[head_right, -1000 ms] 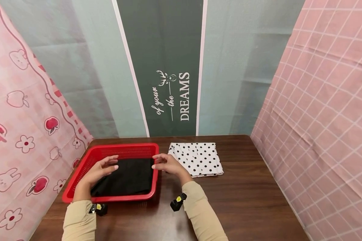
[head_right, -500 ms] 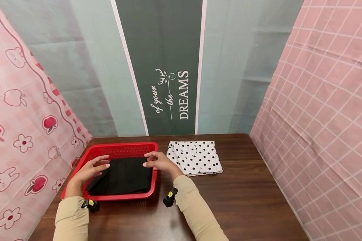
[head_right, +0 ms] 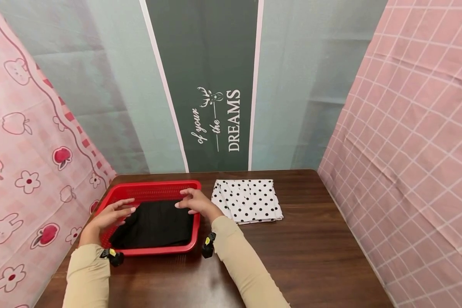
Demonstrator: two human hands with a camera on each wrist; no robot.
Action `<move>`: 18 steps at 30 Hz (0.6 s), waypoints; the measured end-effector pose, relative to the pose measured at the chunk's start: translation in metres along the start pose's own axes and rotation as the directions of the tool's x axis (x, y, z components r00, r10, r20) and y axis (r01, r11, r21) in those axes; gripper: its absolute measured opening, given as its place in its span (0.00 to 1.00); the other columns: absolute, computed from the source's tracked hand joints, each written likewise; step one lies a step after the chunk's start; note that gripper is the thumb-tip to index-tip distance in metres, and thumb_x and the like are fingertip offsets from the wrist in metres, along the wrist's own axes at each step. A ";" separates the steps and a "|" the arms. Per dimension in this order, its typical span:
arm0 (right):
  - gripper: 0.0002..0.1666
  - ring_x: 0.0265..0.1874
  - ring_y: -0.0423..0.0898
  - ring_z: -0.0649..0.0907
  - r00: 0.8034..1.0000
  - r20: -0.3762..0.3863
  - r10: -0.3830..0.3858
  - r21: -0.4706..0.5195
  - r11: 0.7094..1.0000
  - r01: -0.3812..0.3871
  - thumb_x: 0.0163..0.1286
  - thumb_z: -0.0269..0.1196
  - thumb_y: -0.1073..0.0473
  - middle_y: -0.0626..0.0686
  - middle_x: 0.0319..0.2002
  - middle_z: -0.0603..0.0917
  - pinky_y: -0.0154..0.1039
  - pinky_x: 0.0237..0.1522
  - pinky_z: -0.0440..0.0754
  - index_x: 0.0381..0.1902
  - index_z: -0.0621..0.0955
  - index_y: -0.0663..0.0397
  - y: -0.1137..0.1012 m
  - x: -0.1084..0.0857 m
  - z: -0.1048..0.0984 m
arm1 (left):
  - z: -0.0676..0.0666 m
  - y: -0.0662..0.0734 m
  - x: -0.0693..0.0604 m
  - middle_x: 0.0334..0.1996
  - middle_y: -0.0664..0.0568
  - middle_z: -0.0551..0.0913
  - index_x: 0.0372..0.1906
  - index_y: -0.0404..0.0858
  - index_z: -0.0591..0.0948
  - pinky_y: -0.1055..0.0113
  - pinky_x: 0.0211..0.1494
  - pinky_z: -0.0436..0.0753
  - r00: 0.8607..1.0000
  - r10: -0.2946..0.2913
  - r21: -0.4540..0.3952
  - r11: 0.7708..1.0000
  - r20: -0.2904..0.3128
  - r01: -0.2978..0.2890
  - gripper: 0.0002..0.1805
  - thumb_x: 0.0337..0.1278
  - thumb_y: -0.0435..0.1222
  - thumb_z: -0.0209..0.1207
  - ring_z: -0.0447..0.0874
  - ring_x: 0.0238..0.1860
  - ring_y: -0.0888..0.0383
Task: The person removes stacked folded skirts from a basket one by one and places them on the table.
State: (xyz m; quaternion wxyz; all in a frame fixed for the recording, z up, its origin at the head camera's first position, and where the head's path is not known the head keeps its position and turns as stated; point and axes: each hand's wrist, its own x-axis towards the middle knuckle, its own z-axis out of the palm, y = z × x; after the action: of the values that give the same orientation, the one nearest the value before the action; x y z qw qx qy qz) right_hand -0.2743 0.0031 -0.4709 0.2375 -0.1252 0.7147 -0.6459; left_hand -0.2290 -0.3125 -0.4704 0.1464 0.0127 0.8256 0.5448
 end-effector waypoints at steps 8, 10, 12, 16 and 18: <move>0.40 0.52 0.54 0.74 0.988 -0.125 0.086 -0.014 0.996 -0.089 0.57 0.67 0.58 0.60 0.55 0.71 0.57 0.50 0.73 0.64 0.63 0.62 -0.002 0.009 0.016 | -0.004 -0.004 0.003 0.56 0.33 0.68 0.68 0.29 0.57 0.51 0.48 0.75 0.998 -0.061 0.021 0.998 -0.008 0.061 0.40 0.61 0.48 0.56 0.66 0.53 0.37; 0.40 0.51 0.54 0.74 0.980 -0.176 0.090 -0.029 0.995 -0.096 0.57 0.67 0.56 0.59 0.55 0.71 0.57 0.49 0.74 0.64 0.64 0.62 -0.003 0.010 0.020 | -0.005 -0.006 0.004 0.58 0.32 0.67 0.68 0.30 0.56 0.51 0.49 0.75 0.997 -0.076 0.004 0.997 -0.015 0.076 0.40 0.61 0.49 0.56 0.65 0.55 0.36; 0.39 0.50 0.54 0.74 0.976 -0.201 0.083 -0.042 0.995 -0.093 0.57 0.67 0.56 0.59 0.56 0.71 0.57 0.49 0.73 0.63 0.65 0.62 -0.004 0.011 0.023 | -0.005 -0.007 0.005 0.60 0.31 0.65 0.69 0.30 0.55 0.51 0.50 0.75 0.996 -0.083 -0.017 0.996 -0.019 0.083 0.40 0.61 0.49 0.56 0.64 0.57 0.36; 0.35 0.47 0.52 0.76 0.977 -0.205 0.066 -0.067 0.994 -0.081 0.56 0.67 0.55 0.57 0.52 0.74 0.57 0.49 0.73 0.60 0.70 0.60 0.000 0.013 0.030 | -0.006 -0.010 0.008 0.61 0.33 0.65 0.70 0.32 0.54 0.52 0.49 0.75 0.997 -0.078 -0.063 0.995 -0.019 0.077 0.40 0.62 0.48 0.56 0.62 0.58 0.36; 0.34 0.45 0.51 0.76 0.976 -0.211 0.058 -0.075 0.994 -0.075 0.56 0.67 0.56 0.57 0.51 0.75 0.56 0.49 0.73 0.58 0.71 0.61 0.003 0.014 0.033 | -0.006 -0.011 0.009 0.61 0.34 0.66 0.70 0.32 0.54 0.52 0.48 0.75 0.997 -0.071 -0.075 0.995 -0.018 0.070 0.39 0.62 0.47 0.56 0.63 0.58 0.37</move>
State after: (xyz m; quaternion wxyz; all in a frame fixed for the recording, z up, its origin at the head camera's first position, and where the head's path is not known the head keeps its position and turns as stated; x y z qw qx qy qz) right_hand -0.2696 -0.0317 -0.4785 0.1775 -0.0425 0.7655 -0.6170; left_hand -0.2382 -0.3209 -0.4800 0.1575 -0.0275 0.8061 0.5697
